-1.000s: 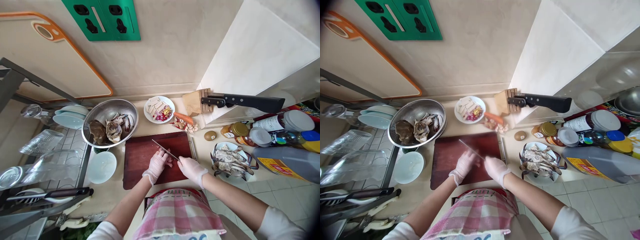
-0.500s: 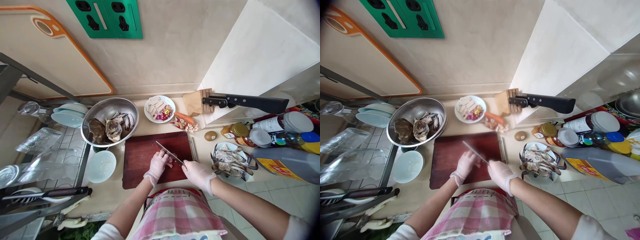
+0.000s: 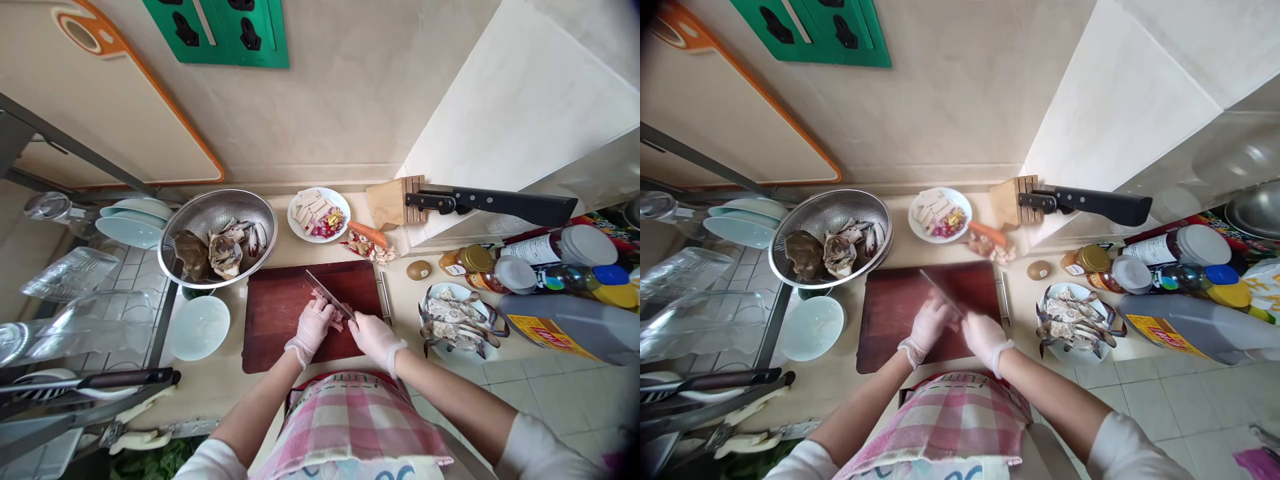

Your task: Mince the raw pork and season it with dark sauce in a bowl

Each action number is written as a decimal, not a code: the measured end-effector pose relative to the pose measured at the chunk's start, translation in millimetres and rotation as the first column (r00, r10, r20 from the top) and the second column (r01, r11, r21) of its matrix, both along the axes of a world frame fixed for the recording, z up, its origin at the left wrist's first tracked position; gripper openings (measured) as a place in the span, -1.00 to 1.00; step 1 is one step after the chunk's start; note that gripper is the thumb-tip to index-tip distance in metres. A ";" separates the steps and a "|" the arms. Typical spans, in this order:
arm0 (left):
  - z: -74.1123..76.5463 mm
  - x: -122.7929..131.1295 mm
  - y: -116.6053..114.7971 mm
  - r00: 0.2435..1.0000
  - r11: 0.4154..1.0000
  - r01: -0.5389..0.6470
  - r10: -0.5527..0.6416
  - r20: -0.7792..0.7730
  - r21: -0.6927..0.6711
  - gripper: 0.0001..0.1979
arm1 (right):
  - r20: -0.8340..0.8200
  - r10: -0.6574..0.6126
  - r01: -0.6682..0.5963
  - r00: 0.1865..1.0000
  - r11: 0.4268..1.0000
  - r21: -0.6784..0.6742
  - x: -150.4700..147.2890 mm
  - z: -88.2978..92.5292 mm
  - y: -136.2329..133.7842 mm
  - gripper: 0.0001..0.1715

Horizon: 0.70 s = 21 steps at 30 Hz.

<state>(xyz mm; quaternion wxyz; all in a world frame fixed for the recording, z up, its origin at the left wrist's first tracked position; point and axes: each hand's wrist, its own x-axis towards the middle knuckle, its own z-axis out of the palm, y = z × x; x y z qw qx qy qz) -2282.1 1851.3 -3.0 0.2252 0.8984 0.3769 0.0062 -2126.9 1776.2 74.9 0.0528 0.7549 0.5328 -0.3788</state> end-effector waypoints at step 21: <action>2.0 -7.4 -19.4 0.981 0.981 0.111 -0.083 -0.176 0.158 -0.68 | 0.092 0.026 -0.033 0.995 0.996 0.078 21.1 4.6 -13.5 -0.68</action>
